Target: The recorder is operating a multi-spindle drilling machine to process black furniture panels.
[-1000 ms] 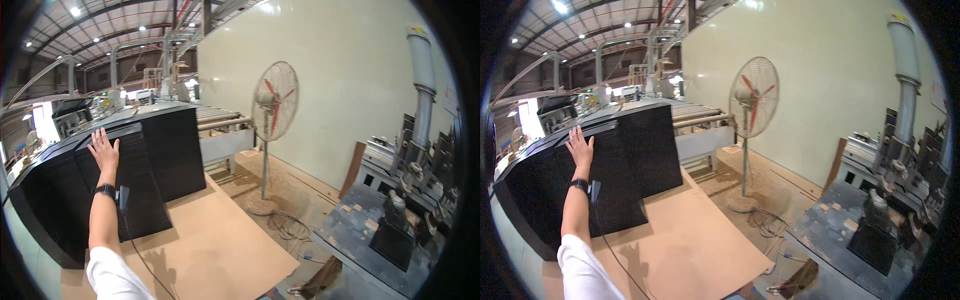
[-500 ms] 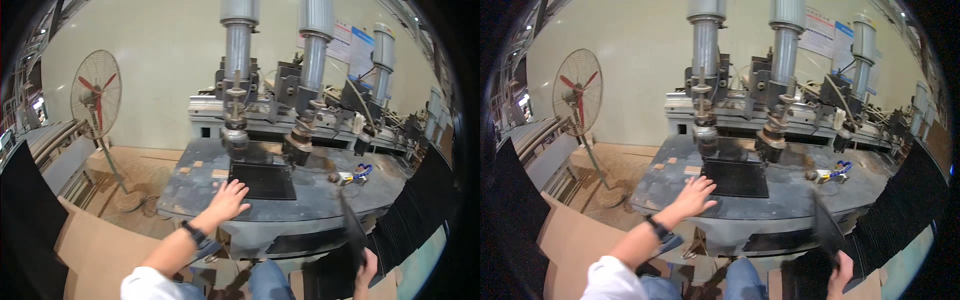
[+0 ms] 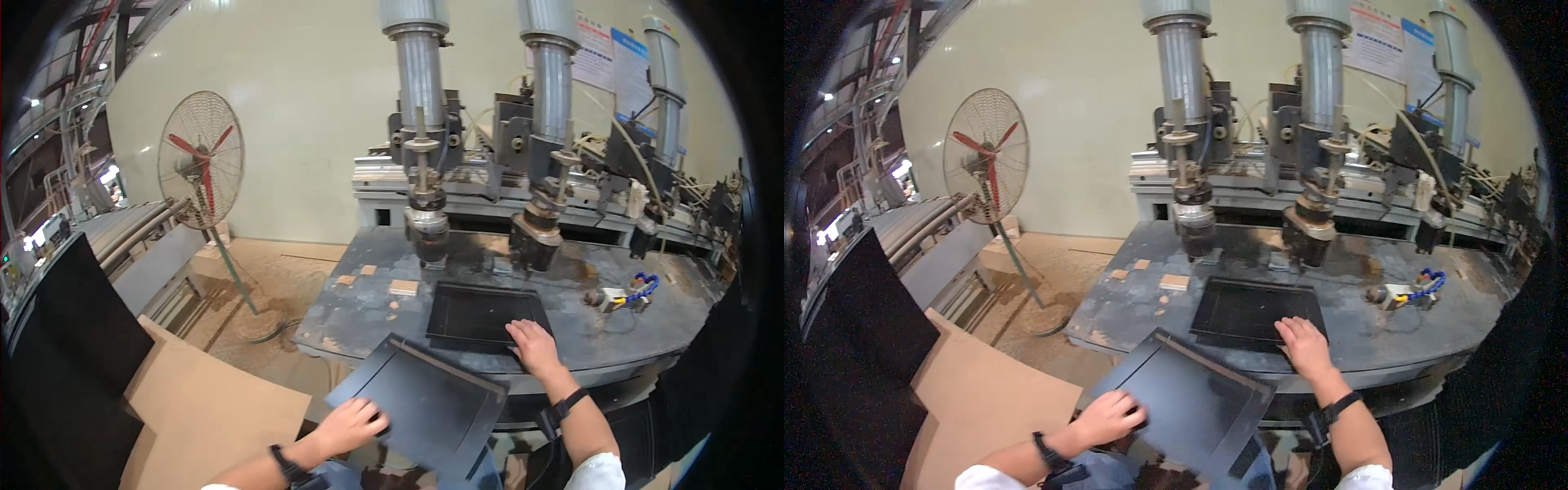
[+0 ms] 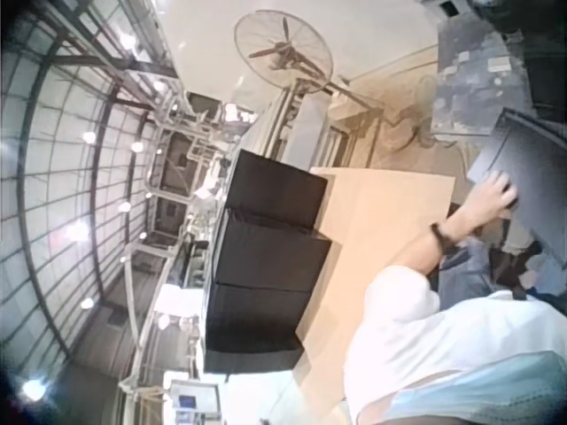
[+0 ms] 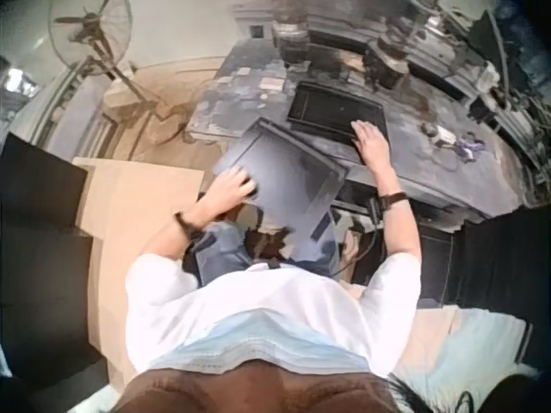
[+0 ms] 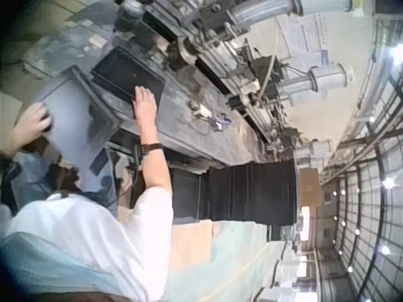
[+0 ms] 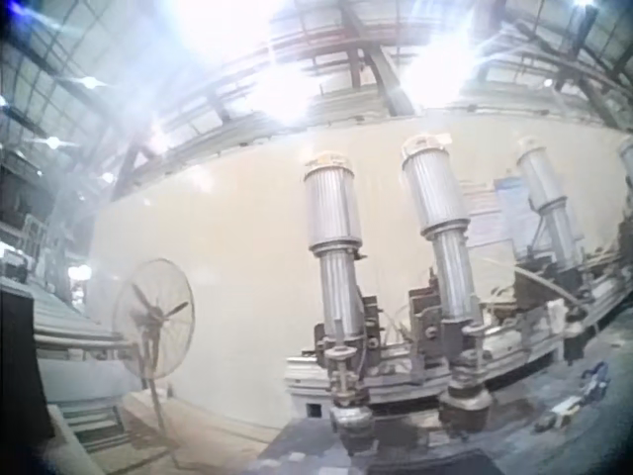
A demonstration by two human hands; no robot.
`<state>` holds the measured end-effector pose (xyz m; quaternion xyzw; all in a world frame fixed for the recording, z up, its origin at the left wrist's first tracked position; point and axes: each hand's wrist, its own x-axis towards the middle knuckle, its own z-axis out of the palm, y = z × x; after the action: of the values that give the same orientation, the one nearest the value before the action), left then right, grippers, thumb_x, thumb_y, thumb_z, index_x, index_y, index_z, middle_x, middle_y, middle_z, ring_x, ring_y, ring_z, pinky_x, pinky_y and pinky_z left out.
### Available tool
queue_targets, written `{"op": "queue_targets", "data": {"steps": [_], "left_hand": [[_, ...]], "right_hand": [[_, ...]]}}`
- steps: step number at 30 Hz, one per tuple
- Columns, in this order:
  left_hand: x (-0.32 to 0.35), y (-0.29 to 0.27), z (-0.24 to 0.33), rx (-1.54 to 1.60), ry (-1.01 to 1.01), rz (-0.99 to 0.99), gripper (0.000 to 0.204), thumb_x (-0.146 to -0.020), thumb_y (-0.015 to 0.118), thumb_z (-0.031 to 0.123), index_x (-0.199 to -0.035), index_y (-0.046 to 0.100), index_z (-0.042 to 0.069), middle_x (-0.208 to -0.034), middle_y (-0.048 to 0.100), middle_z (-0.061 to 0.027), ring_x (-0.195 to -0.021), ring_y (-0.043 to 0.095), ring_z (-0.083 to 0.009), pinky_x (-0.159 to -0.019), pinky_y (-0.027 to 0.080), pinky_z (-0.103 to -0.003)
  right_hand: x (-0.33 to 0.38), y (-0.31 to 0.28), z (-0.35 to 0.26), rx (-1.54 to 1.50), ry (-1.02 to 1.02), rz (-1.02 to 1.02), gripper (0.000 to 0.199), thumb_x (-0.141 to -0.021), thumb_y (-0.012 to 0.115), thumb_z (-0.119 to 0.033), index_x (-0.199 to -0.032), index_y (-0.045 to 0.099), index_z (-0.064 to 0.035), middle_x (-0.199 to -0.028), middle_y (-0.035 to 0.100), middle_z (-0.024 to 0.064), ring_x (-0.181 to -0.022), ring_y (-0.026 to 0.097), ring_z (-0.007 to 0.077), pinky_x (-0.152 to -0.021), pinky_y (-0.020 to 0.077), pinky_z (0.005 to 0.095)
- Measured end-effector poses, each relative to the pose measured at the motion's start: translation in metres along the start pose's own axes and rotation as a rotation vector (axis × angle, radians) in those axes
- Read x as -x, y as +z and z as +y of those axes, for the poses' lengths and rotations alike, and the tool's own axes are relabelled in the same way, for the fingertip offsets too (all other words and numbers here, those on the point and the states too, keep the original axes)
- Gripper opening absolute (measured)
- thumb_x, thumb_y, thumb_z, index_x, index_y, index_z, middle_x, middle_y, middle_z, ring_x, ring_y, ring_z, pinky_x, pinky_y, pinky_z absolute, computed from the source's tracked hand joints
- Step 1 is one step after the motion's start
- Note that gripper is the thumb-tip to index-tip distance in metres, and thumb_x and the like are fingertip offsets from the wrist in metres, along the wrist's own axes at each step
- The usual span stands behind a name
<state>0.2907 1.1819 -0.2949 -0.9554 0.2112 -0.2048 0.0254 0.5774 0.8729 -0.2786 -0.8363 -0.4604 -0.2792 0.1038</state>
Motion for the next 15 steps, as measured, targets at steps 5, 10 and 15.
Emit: {"op": "queue_targets", "data": {"steps": [5,10,15], "left_hand": [[0.108,-0.147,-0.003,-0.282,0.034,0.109,0.019,-0.076,0.064,0.012,-0.096,0.062,0.013,-0.091,0.061,-0.0015,-0.08,0.059,-0.017,-0.069,0.05,-0.027],[0.209,-0.273,-0.007,-0.86,-0.288,0.039,0.019,-0.073,0.064,0.011,-0.092,0.063,0.011,-0.088,0.062,-0.0023,-0.08,0.059,-0.0199,-0.069,0.05,-0.031],[0.287,-0.388,-0.034,-1.296,-0.661,0.209,0.022,-0.07,0.062,0.004,-0.092,0.062,0.009,-0.09,0.064,-0.0053,-0.085,0.061,-0.0247,-0.074,0.048,-0.036]], "right_hand": [[-0.036,0.054,0.029,-0.175,0.022,-0.149,0.048,-0.079,0.068,-0.032,-0.118,0.06,-0.006,-0.128,0.058,0.0107,-0.122,0.05,0.0313,-0.101,0.0425,0.0401],[-0.034,0.063,0.03,-0.253,0.11,-0.188,0.05,-0.071,0.07,-0.011,-0.119,0.059,-0.0005,-0.127,0.058,0.0156,-0.122,0.049,0.0356,-0.103,0.0399,0.0413],[-0.023,0.082,0.035,-0.147,0.042,-0.047,0.057,-0.064,0.069,0.003,-0.118,0.052,0.0007,-0.123,0.053,0.018,-0.12,0.047,0.0373,-0.102,0.0378,0.0431]]}}
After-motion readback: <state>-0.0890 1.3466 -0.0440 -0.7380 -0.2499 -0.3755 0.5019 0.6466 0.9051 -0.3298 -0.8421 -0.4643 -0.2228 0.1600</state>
